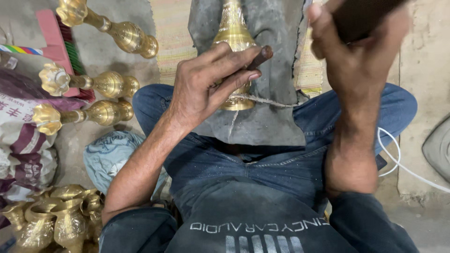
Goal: The person sits cross-legged on the floor holding a brass vase against a lap cushion. They hold a steel punch against the vase's surface and strike it with a wooden mallet, repositioning the punch repeatedly to work the patterned metal around the vase body.
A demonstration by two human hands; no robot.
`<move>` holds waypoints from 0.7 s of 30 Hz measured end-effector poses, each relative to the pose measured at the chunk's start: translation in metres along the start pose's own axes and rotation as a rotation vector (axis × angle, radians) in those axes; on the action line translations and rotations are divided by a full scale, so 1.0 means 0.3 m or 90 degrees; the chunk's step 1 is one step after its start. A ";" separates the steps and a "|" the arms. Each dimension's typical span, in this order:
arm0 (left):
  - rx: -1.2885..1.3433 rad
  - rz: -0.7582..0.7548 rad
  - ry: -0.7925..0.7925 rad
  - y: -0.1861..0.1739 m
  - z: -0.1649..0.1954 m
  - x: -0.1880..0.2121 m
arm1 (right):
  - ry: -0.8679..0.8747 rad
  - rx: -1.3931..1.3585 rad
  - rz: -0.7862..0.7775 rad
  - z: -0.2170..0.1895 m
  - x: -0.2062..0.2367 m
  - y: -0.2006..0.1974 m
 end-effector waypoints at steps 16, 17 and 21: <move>0.110 0.147 -0.029 0.004 -0.074 0.033 | -0.054 0.085 -0.066 0.006 0.001 0.069; 0.135 0.202 -0.027 -0.010 -0.078 0.037 | -0.074 0.103 -0.093 0.001 -0.002 0.092; 0.311 0.404 -0.113 -0.046 -0.114 0.086 | -0.003 0.028 -0.288 -0.002 -0.013 0.219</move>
Point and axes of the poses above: each hand's wrist, its own x-axis away from the middle knuckle, its own y-axis out of the palm, z = x × y, the point moved 4 cm from there along -x, towards the middle knuckle, and after that the axes turned 15 degrees about x, right-handed, at the moved point
